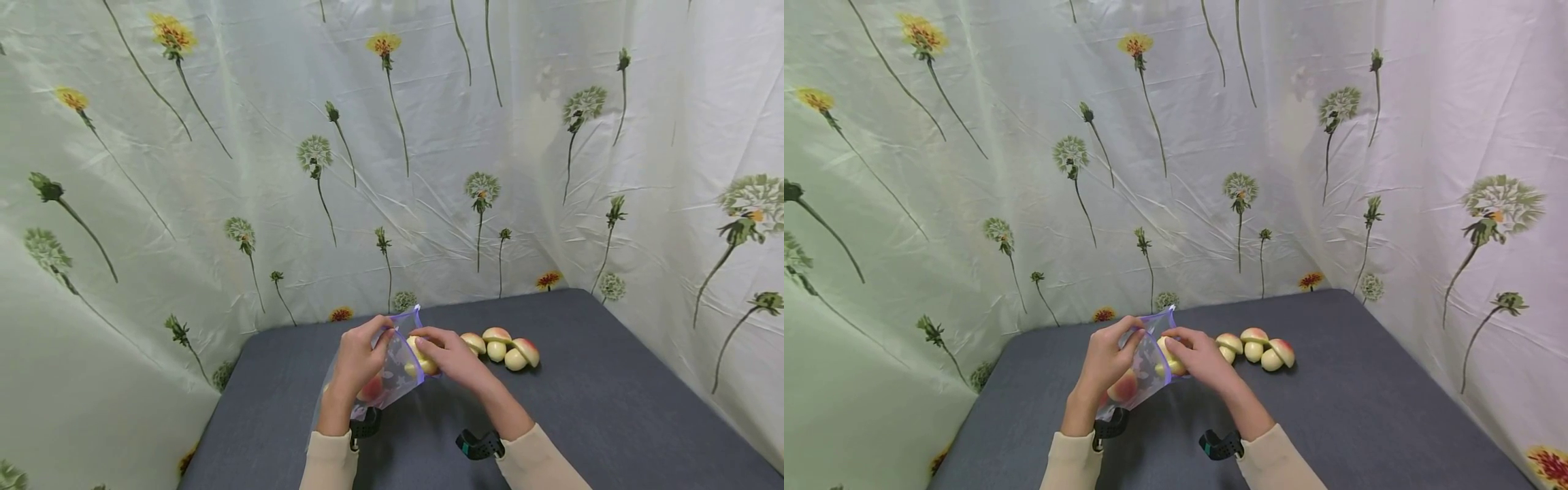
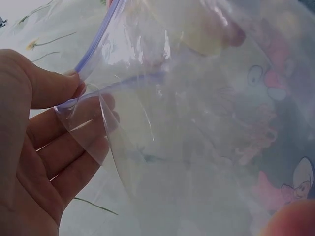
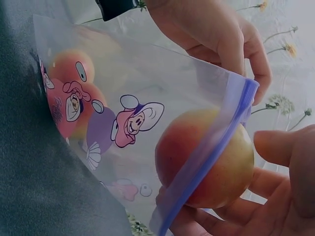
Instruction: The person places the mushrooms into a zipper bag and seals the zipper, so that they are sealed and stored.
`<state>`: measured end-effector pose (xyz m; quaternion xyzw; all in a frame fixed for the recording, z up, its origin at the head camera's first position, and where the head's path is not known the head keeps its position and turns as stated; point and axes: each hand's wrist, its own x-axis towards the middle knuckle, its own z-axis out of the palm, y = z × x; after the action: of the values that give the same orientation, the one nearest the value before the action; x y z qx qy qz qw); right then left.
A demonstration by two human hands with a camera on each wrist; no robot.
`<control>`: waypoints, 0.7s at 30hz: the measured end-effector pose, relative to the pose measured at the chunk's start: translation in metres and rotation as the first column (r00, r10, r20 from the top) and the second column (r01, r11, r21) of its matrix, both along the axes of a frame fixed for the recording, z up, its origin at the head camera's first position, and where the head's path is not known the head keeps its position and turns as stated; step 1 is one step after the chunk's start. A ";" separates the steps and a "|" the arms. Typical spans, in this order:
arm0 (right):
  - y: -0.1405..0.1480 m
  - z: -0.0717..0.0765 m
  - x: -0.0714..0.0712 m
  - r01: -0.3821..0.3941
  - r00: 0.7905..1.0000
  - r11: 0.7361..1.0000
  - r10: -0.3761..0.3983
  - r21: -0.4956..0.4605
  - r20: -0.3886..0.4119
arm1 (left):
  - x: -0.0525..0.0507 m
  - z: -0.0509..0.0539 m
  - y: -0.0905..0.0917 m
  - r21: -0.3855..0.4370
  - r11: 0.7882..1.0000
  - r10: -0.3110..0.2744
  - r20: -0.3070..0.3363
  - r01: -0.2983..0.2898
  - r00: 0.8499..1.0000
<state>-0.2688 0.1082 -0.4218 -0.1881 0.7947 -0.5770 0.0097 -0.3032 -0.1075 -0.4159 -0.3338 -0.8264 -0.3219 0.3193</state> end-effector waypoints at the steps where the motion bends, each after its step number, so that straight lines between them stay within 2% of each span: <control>1: -0.001 0.001 0.001 -0.008 1.000 1.000 0.008 -0.015 0.007 | 0.000 0.000 0.000 0.000 1.000 0.001 -0.006 -0.001 1.000; 10: -0.005 0.006 0.002 -0.043 0.987 0.992 0.060 -0.119 0.147 | 0.001 0.003 -0.002 0.012 1.000 -0.014 -0.060 0.014 0.998; 15: -0.004 0.008 0.003 -0.016 0.987 0.989 0.039 -0.148 0.154 | -0.001 0.003 -0.002 0.018 1.000 -0.013 -0.074 0.014 0.997; 21: 0.002 0.011 0.006 0.019 0.994 0.992 -0.005 -0.124 0.113 | -0.002 0.002 -0.003 0.024 1.000 -0.018 -0.065 0.020 0.998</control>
<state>-0.2626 0.1100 -0.4104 -0.1507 0.7563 -0.6355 0.0390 -0.3049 -0.1103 -0.4139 -0.3481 -0.8083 -0.3240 0.3471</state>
